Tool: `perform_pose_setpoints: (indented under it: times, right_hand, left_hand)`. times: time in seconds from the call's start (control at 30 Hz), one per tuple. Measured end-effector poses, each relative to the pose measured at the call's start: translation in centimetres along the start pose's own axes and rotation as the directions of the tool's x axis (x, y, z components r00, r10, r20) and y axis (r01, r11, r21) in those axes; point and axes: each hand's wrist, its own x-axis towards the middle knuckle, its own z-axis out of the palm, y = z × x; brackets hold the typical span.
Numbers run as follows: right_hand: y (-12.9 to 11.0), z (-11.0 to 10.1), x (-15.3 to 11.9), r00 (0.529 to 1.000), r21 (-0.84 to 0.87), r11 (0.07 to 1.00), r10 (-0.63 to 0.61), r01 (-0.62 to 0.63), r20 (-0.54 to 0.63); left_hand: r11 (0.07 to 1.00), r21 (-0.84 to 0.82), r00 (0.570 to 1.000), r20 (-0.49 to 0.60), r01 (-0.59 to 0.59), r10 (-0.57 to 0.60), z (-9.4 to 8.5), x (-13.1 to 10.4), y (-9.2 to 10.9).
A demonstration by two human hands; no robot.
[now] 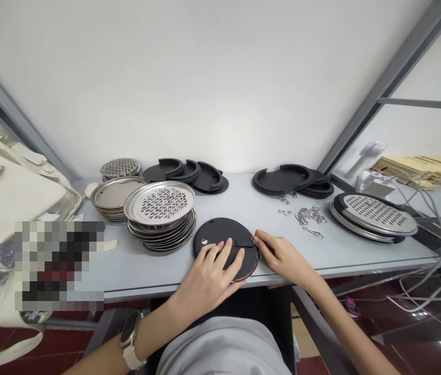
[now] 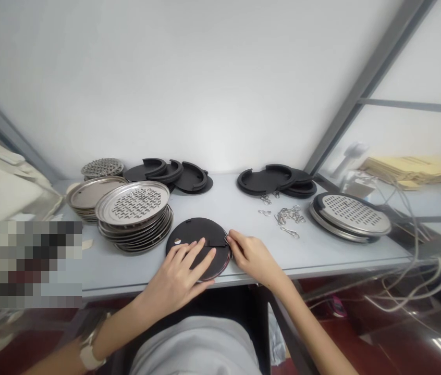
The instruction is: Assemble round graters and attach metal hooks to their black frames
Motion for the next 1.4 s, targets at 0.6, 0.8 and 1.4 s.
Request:
perform_pose_setpoints:
  times: [0.6, 0.8, 1.4]
  right_hand:
    - [-0.4, -1.4, 0.3, 0.992, -0.087, 0.996, -0.006, 0.016, 0.122]
    - [-0.3, -1.3, 0.2, 0.993, -0.107, 0.994, -0.021, 0.034, 0.117]
    - [-0.2, -1.3, 0.1, 0.991, -0.126, 0.990, -0.045, 0.060, 0.122]
  left_hand:
    - [0.999, 0.040, 1.000, -0.007, 0.003, -0.002, 0.4, 0.0, 0.2]
    - [0.999, 0.044, 1.000, 0.004, -0.002, 0.002, 0.3, 0.1, 0.2]
    - [0.999, 0.032, 0.999, 0.037, -0.001, 0.000, 0.0, 0.2, 0.2]
